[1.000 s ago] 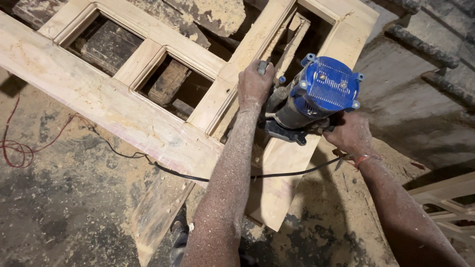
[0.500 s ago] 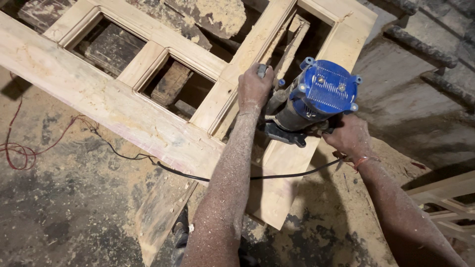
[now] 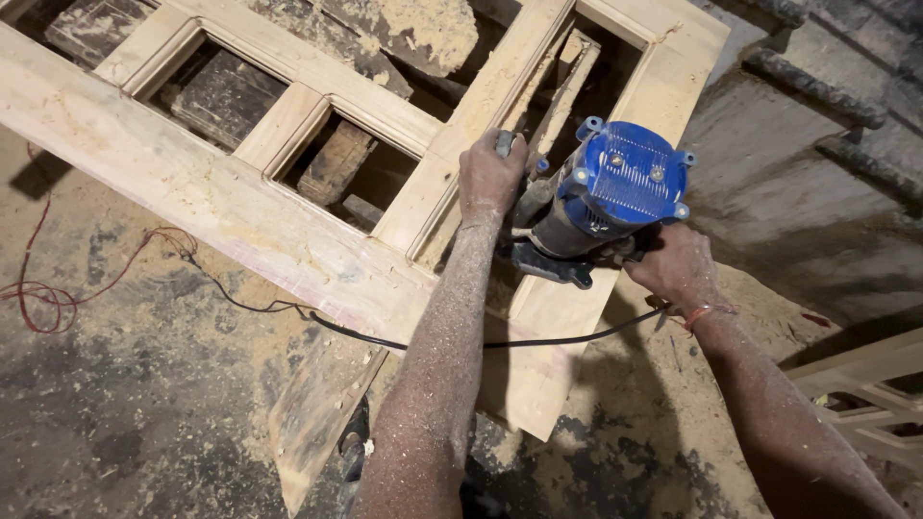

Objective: The person uses a handheld electric router to shape the edges of a wooden door frame. They guide the tool along the frame's perimeter, creating a decorative profile while sawdust accumulates on the surface.

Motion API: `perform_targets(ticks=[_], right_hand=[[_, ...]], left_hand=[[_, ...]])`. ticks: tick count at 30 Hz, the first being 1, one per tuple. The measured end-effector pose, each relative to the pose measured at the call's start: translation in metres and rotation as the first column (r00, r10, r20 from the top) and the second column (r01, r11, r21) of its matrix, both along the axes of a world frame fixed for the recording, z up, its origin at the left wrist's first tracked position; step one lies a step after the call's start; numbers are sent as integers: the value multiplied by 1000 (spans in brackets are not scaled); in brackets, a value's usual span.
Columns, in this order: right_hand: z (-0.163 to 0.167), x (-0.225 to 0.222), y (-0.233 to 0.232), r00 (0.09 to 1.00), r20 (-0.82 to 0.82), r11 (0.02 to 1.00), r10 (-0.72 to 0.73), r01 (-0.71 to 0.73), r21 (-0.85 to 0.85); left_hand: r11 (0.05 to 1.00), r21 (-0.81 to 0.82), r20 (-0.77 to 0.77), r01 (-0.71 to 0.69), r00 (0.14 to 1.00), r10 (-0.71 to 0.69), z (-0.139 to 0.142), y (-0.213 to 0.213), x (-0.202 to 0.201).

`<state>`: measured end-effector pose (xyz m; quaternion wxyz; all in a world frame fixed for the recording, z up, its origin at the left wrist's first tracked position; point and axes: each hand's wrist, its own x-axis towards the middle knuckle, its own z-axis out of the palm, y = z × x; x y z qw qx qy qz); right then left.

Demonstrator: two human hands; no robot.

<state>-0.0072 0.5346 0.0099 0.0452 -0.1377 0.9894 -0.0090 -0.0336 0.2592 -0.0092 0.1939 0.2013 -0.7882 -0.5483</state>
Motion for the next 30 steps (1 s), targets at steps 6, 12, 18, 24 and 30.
perform_targets(ticks=[6, 12, 18, 24, 30], right_hand=[[-4, 3, -1, 1000, -7, 1000, -14, 15, 19], [-3, 11, -1, 997, 0, 984, -74, 73, -162], [-7, 14, -2, 998, -12, 994, -64, 63, -93], [-12, 17, 1, 995, -5, 983, -104, 102, -151], [-8, 20, -3, 995, 42, 994, -86, 89, -64]], left_hand=[[1000, 19, -13, 16, 1000, -16, 2, -2, 7], [1000, -24, -44, 5, 999, -6, 1, -3, 10], [1000, -17, -72, 1, 997, -2, -1, -4, 14], [1000, -7, -15, 4, 1000, -4, 2, -5, 18], [1000, -14, -35, 17, 999, -18, 5, -8, 25]])
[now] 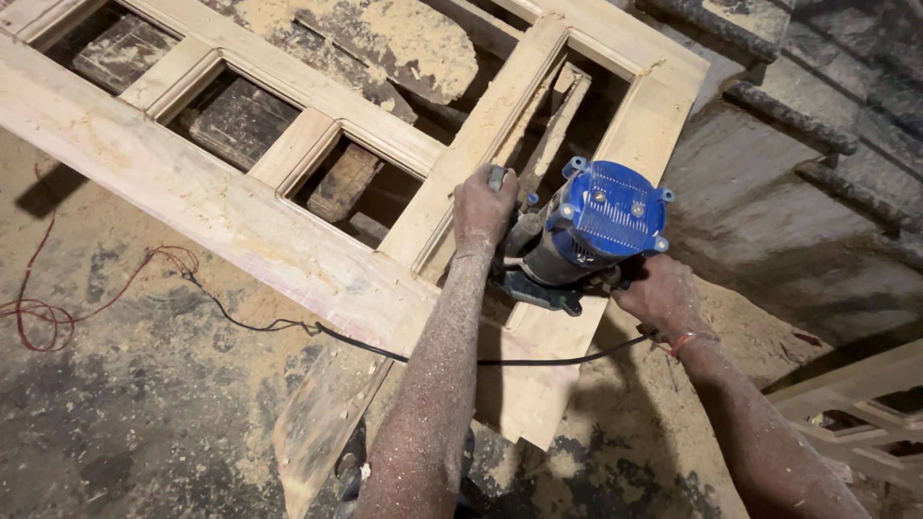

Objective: The person uses a handheld electric router to shape the edges of a wooden door frame. They guide the tool along the frame's perimeter, creating a decorative profile while sawdust accumulates on the surface.

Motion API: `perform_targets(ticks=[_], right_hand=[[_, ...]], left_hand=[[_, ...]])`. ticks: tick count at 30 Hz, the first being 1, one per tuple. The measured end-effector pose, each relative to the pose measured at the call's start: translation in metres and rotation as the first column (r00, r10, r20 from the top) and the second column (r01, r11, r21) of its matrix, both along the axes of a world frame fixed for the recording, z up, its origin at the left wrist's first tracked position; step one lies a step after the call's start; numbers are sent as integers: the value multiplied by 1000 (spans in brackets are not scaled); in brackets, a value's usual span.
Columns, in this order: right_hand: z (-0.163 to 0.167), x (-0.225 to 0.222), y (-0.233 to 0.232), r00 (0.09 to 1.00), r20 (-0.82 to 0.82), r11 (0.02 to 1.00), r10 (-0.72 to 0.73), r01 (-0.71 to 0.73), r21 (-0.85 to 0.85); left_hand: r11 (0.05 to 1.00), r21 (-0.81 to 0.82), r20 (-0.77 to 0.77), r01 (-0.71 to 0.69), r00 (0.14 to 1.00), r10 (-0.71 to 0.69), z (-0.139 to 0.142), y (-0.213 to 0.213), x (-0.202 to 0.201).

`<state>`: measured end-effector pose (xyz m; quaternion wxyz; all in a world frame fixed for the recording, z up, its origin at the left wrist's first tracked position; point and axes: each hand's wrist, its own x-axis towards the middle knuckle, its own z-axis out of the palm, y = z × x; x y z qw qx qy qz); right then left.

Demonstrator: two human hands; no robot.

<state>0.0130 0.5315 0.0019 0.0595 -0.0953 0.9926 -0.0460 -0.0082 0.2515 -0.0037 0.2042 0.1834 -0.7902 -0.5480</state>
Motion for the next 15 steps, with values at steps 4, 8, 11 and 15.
perform_targets(ticks=[4, 8, 11, 15], right_hand=[[4, 5, -5, 1000, 5, 1000, -17, 17, 0], [8, 12, -9, 1000, 15, 998, 16, -17, 52], [10, 15, -11, 998, 41, 998, -48, 49, -44], [8, 16, -10, 1000, 25, 1000, 15, -15, -9]], left_hand=[[1000, -7, 25, 6, 1000, -6, 4, -2, 6], [1000, 13, 44, 10, 999, -11, 7, -3, 12], [1000, 24, 29, 10, 1000, -11, 7, -4, 15], [1000, 19, 22, 3, 1000, -4, 2, -3, 14]])
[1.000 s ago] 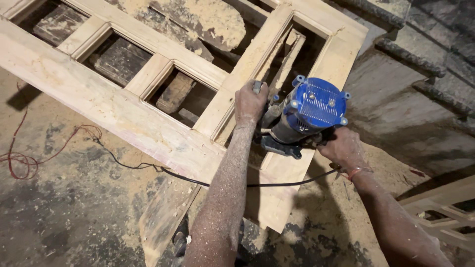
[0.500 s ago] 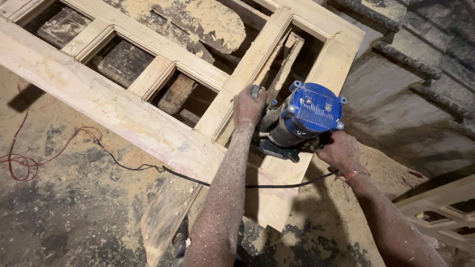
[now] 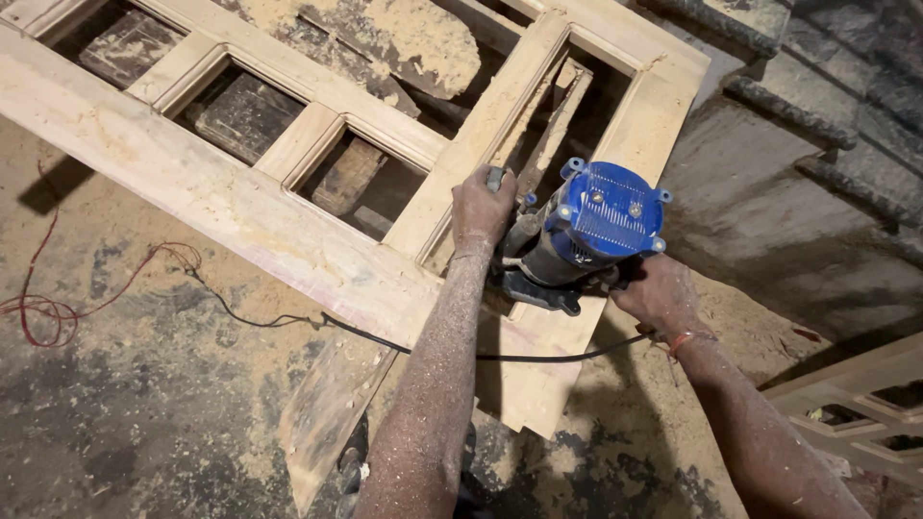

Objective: The person uses a handheld electric router to shape the edges of a wooden door frame. They guide the tool along the frame's perimeter, creating a decorative profile while sawdust accumulates on the surface.

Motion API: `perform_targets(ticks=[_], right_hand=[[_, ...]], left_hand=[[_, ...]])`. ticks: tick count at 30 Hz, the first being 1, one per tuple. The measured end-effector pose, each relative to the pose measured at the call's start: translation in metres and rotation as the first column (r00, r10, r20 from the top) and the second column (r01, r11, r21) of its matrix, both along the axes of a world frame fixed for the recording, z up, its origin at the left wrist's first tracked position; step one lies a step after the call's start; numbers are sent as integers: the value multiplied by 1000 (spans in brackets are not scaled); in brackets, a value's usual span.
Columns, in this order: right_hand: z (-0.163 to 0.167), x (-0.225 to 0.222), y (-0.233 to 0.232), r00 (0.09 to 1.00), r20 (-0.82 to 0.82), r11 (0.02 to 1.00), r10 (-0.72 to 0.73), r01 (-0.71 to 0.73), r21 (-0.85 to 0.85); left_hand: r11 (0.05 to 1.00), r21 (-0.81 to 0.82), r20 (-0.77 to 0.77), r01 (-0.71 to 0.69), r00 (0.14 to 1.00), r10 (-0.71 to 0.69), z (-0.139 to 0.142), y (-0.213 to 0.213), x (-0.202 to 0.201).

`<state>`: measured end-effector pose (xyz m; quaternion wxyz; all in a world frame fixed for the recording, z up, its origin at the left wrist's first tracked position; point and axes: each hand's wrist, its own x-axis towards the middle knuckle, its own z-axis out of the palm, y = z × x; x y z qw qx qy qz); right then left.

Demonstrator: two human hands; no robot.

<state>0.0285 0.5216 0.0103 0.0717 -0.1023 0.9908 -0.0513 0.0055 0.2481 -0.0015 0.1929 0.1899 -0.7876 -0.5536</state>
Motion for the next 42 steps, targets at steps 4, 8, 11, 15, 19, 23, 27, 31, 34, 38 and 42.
perform_targets(ticks=[4, 8, 11, 15, 19, 23, 27, 31, 34, 38, 42], right_hand=[[-5, 1, 2, 997, -51, 998, 63, -62, 29], [-6, 9, 2, 998, -21, 992, -63, 60, -111], [-6, 15, 1, 996, -75, 999, 40, -42, -16], [-5, 19, 0, 998, -62, 999, 31, -33, -31], [-4, 23, -1, 1000, -23, 996, -3, 1, -93], [1, 33, -2, 999, -25, 992, -31, 28, -124], [4, 37, -4, 998, -4, 993, -63, 62, -98], [4, 43, -5, 999, -20, 995, -43, 41, -88], [3, 46, -6, 995, 26, 988, -98, 100, -115], [1, 50, -4, 993, 24, 981, -117, 119, -154], [-2, 51, -3, 999, 12, 999, -32, 32, -35]], left_hand=[[991, -128, -66, -31, 998, 22, -5, 0, -2], [998, -54, -29, -16, 999, 14, -5, -4, 9], [999, -32, -37, -22, 999, 21, -2, -5, 16], [999, -23, -39, -22, 999, 22, 1, -6, 21], [1000, -5, -21, -8, 1000, 8, 3, -6, 25], [1000, 0, -14, -11, 1000, 11, 5, -6, 34], [1000, -12, 9, -4, 1000, 4, 5, -9, 37], [1000, -23, 2, -3, 1000, 3, 3, -10, 43], [1000, -1, -10, -2, 1000, 2, 1, -11, 45], [1000, -7, -23, -10, 1000, 10, -4, -11, 48], [996, -79, -57, -51, 997, 46, -11, -11, 48]])
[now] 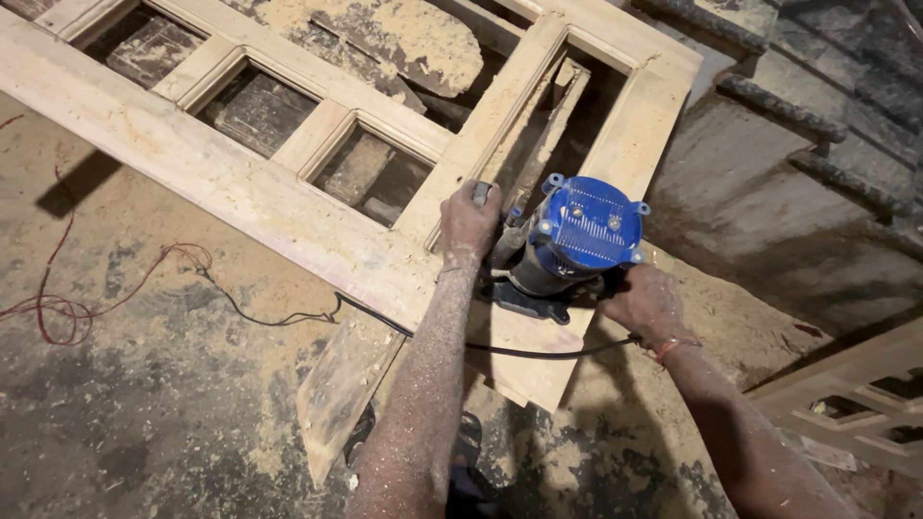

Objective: The person uses a handheld electric router to shape the edges of a wooden door frame. They guide the tool along the frame's perimeter, creating a decorative profile while sawdust accumulates on the surface.

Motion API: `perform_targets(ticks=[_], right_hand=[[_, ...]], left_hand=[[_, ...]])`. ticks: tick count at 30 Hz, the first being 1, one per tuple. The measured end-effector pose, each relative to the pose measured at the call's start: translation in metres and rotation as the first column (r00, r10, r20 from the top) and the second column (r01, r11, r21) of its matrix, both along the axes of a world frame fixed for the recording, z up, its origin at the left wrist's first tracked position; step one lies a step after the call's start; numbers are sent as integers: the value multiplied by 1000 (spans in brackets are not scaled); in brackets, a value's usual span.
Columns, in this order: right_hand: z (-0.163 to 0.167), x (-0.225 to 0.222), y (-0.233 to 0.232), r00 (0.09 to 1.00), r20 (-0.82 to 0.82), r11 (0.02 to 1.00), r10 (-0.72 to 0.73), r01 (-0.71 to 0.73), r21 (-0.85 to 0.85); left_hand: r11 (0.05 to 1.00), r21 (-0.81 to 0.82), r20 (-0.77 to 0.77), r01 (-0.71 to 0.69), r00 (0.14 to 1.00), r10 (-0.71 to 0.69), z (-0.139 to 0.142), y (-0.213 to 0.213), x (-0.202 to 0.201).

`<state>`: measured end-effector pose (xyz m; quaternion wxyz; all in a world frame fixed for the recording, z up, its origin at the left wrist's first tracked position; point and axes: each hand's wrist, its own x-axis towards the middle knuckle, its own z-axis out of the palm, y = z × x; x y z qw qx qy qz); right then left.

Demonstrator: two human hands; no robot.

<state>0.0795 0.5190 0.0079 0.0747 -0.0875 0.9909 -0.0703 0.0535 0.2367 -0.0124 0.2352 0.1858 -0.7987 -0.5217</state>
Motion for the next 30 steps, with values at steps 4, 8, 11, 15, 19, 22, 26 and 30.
perform_targets(ticks=[4, 8, 11, 15, 19, 22, 26, 30], right_hand=[[-1, 6, 1, 1000, -9, 999, -16, 16, -38], [1, 10, 0, 1000, 10, 999, -8, 8, -46], [5, 15, -2, 995, 69, 992, -72, 78, -96], [9, 25, -8, 994, 67, 991, -82, 88, -96], [12, 37, -12, 991, 48, 987, -122, 127, -94], [14, 43, -14, 987, 41, 981, -156, 159, -114], [16, 49, -15, 997, 4, 996, -75, 75, -53], [18, 57, -17, 993, -6, 989, -118, 117, -90]], left_hand=[[1000, 19, 9, 21, 1000, -21, -6, -2, 3], [1000, -1, -4, 2, 1000, -2, -8, -3, 8], [1000, -28, -21, -13, 1000, 13, -6, -5, 15], [998, 55, 10, 35, 999, -35, 2, -6, 24], [998, 46, 33, 47, 998, -49, 7, -7, 30], [996, 56, 31, 74, 997, -76, 8, -7, 30], [995, 13, -15, 103, 995, -103, 8, -8, 32], [991, 26, 7, 128, 992, -129, 11, -10, 33]])
